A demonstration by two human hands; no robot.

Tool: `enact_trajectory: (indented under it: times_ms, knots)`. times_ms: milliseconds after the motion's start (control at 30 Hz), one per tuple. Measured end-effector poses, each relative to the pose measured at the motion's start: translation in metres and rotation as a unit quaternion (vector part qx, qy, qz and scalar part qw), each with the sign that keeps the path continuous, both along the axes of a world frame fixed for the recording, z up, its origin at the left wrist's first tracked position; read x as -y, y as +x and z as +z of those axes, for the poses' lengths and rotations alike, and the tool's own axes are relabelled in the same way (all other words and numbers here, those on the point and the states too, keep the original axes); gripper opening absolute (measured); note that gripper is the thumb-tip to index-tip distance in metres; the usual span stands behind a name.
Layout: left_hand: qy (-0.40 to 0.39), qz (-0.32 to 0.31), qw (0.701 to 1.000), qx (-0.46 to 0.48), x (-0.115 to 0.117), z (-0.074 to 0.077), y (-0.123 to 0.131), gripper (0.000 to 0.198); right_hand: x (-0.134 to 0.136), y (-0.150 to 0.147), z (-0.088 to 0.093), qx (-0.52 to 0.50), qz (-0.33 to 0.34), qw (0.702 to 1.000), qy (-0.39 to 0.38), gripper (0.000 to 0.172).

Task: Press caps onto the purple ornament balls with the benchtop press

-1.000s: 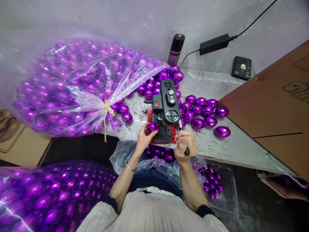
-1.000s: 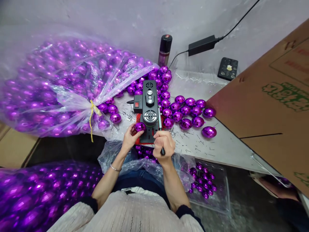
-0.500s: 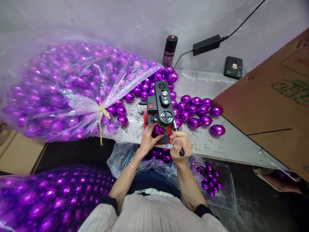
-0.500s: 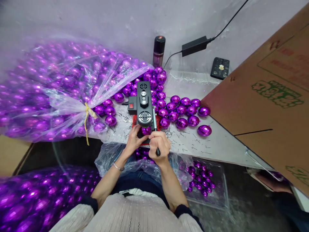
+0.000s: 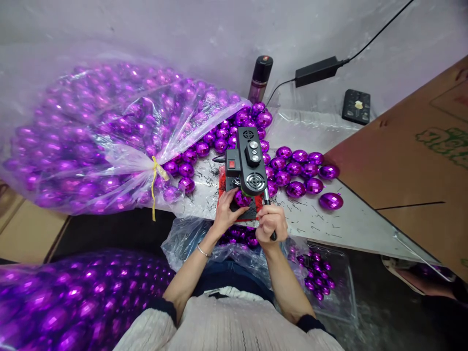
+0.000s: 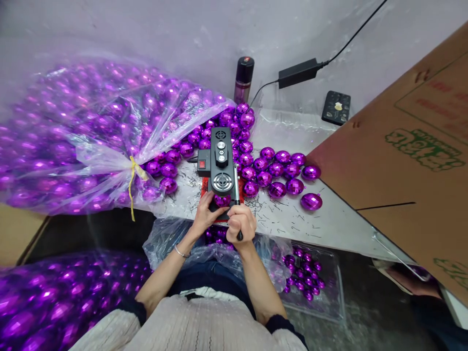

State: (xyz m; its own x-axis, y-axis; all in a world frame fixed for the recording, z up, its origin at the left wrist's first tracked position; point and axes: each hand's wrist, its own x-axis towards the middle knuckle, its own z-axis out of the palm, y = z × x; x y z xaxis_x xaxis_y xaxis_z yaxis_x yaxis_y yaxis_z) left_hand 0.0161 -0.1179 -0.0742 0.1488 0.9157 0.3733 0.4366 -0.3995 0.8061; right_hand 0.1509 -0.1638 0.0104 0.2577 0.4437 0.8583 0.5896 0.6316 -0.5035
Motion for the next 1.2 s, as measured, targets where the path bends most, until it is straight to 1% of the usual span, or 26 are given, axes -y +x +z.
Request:
enact_trajectory:
  times_ms: [233,567,633,733,800,867,900,1033,1100,1133,1200]
  knots:
    - [-0.026,0.009,1.0,-0.009,0.0,0.0,0.001,0.065,-0.005,-0.003,-0.01,-0.013,-0.023,0.999,0.027,0.036]
    - [-0.025,0.006,1.0,-0.014,0.0,0.0,0.001,0.064,-0.007,-0.002,-0.029,-0.059,0.04,0.997,0.017,0.035]
    - [-0.029,0.0,1.0,-0.01,-0.001,0.0,0.001,0.063,-0.006,-0.003,-0.033,-0.054,0.041,0.998,0.005,0.036]
    - [-0.034,0.001,0.999,-0.01,-0.002,0.001,0.001,0.064,-0.007,-0.003,-0.039,-0.036,0.04,0.999,0.009,0.035]
    - [-0.035,0.004,0.999,-0.013,-0.003,0.001,0.001,0.064,-0.007,-0.003,-0.038,-0.034,0.043,0.998,0.017,0.035]
    - [-0.033,0.004,0.999,-0.012,-0.003,0.001,0.001,0.065,-0.005,-0.003,-0.03,-0.045,0.044,0.998,0.011,0.035]
    - [-0.033,0.003,0.999,-0.01,-0.003,0.001,0.002,0.066,-0.004,-0.003,-0.022,-0.052,0.039,0.998,0.004,0.035]
    - [-0.028,0.008,1.0,0.002,0.002,0.001,0.001,0.067,0.001,-0.001,0.02,-0.059,0.012,0.997,-0.039,0.035]
    - [-0.011,0.022,1.0,0.007,0.014,-0.001,-0.004,0.068,0.002,0.0,0.039,-0.06,0.011,0.996,-0.063,0.035]
    - [0.004,0.027,1.0,0.004,0.022,-0.003,-0.008,0.069,0.002,0.0,0.046,-0.06,0.01,0.996,-0.069,0.036]
    - [0.042,0.016,0.999,-0.019,0.044,-0.009,-0.018,0.072,0.002,0.0,0.053,-0.06,0.007,0.996,-0.069,0.037]
